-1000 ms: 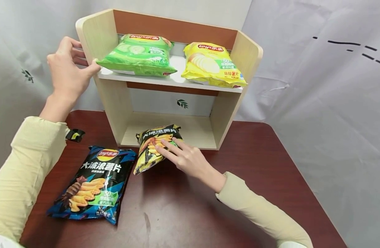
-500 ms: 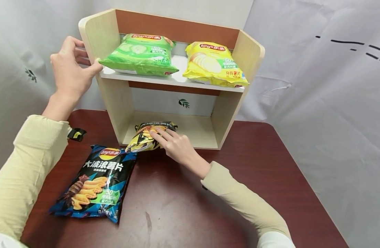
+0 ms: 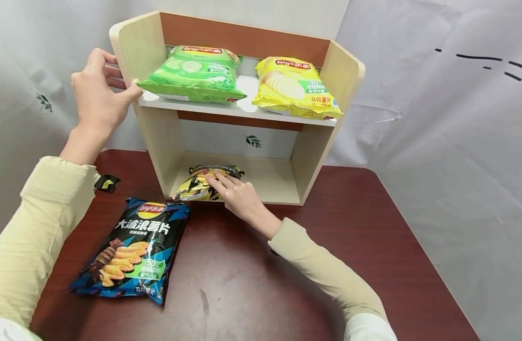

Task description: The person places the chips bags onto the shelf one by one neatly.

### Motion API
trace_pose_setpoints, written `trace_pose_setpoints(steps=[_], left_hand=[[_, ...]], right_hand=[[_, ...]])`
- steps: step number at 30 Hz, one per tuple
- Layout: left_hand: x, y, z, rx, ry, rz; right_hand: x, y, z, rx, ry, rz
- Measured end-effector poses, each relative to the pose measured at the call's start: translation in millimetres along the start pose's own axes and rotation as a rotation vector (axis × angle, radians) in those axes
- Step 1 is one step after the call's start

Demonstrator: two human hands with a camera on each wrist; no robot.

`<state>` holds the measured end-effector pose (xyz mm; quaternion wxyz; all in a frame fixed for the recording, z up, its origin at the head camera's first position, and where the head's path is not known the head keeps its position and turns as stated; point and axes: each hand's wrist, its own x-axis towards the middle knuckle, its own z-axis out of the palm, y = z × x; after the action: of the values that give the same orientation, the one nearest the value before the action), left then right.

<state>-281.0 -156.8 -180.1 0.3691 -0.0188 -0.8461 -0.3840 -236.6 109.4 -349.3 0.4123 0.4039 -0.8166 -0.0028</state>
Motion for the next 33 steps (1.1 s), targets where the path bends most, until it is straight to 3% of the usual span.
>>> trace_pose_setpoints(steps=[19,33], left_hand=[[0.7,-1.4,1.3,0.000,0.002,0.001],[0.8,-0.3,0.5,0.009,0.000,0.008]], right_hand=[[1.5,2.3,18.1,0.052,-0.228,-0.009],[1.1,-4.3,34.2,0.111,-0.296,-0.001]])
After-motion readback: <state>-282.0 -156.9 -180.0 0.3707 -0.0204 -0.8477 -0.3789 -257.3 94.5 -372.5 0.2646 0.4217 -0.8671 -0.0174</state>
